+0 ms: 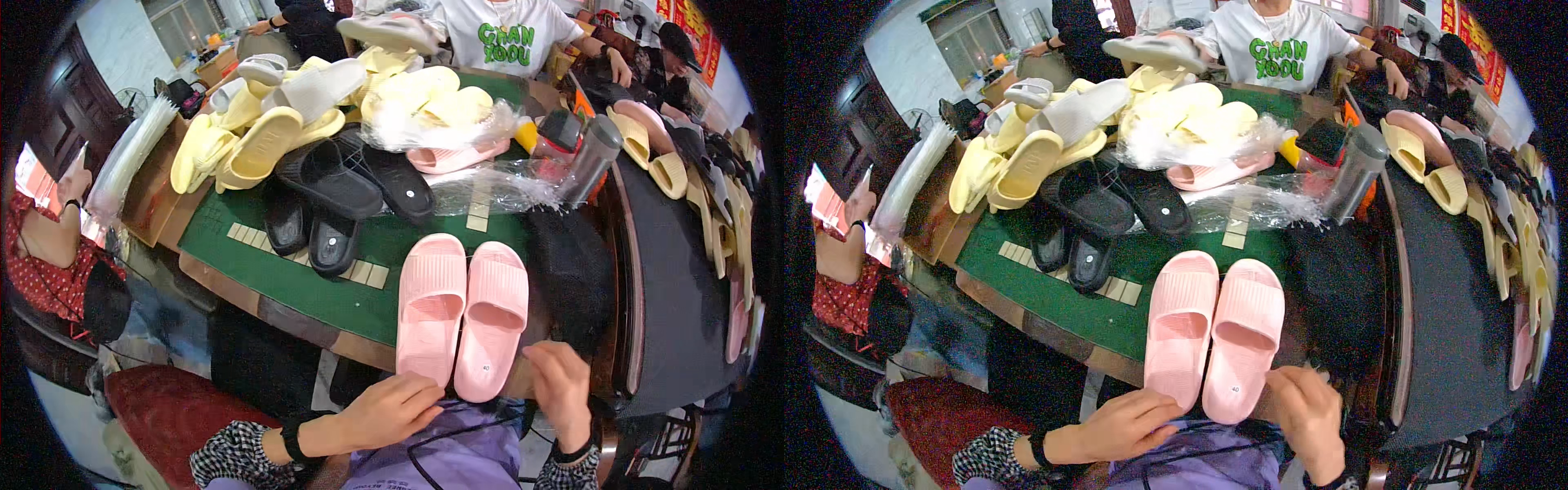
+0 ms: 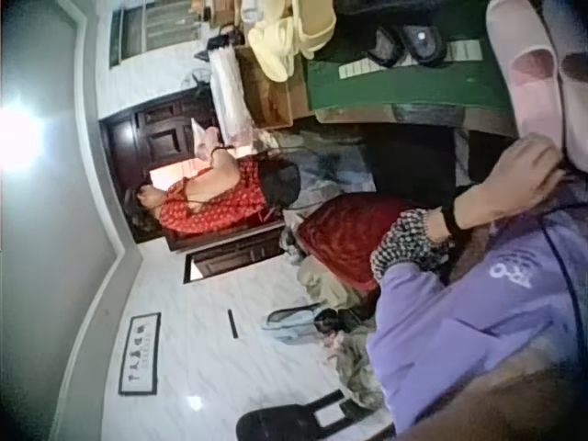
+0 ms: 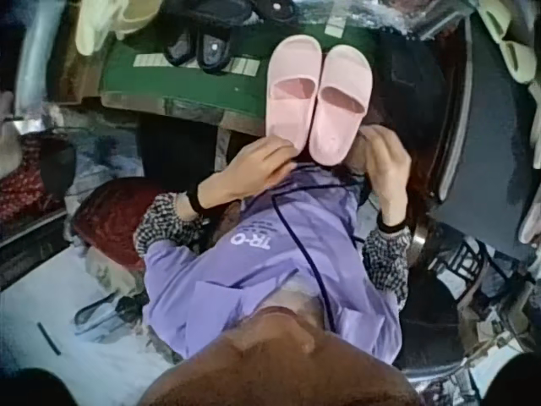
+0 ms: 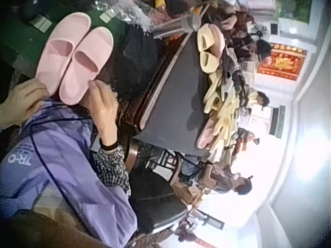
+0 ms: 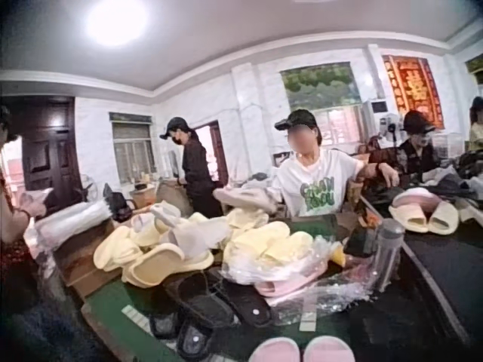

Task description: Inspecting and sorting pairs of sandals at a shoe manufacturing facility.

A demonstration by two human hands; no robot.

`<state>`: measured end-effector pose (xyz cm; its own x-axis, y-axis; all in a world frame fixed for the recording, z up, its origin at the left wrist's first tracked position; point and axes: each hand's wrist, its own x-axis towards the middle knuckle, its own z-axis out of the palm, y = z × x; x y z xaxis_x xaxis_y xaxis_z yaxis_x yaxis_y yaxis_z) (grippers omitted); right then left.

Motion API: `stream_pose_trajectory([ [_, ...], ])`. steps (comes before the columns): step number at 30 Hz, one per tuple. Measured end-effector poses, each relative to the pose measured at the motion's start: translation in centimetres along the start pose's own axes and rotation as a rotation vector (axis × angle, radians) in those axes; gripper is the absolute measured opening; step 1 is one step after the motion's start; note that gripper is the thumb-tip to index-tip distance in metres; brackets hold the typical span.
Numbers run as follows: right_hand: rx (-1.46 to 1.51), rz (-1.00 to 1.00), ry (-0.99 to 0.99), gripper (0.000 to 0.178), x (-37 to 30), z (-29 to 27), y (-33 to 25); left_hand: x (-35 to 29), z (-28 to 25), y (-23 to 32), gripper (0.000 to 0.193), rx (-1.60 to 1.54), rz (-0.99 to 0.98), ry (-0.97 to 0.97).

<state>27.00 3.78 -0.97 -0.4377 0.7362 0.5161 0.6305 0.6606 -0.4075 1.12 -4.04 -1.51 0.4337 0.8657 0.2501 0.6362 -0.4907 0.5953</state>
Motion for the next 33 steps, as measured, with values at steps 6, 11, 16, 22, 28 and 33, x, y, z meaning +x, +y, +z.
stream_pose_trajectory([
  [6,0.017,-0.063,-0.119,0.027,-0.4,3.1,-0.1,2.1,1.4,-2.3,0.023,0.036,-0.046,0.065],
  [11,-0.044,-0.049,-0.124,0.031,-0.3,6.0,0.0,3.3,2.0,-3.2,0.052,0.203,-0.116,0.104],
  [16,-0.203,-0.011,-0.268,0.039,0.8,8.3,0.5,4.6,2.3,-4.4,0.101,0.148,-0.111,-0.056],
  [22,-0.146,0.087,-0.253,0.023,1.5,10.8,1.5,5.8,4.0,-4.9,0.104,0.211,-0.177,-0.069],
  [28,-0.023,0.148,-0.301,0.037,1.6,10.4,1.3,6.7,5.5,-5.3,0.093,0.253,-0.219,-0.006],
  [33,0.006,0.157,-0.319,0.048,1.5,10.4,1.5,7.6,5.6,-5.7,0.076,0.213,-0.256,0.010],
])
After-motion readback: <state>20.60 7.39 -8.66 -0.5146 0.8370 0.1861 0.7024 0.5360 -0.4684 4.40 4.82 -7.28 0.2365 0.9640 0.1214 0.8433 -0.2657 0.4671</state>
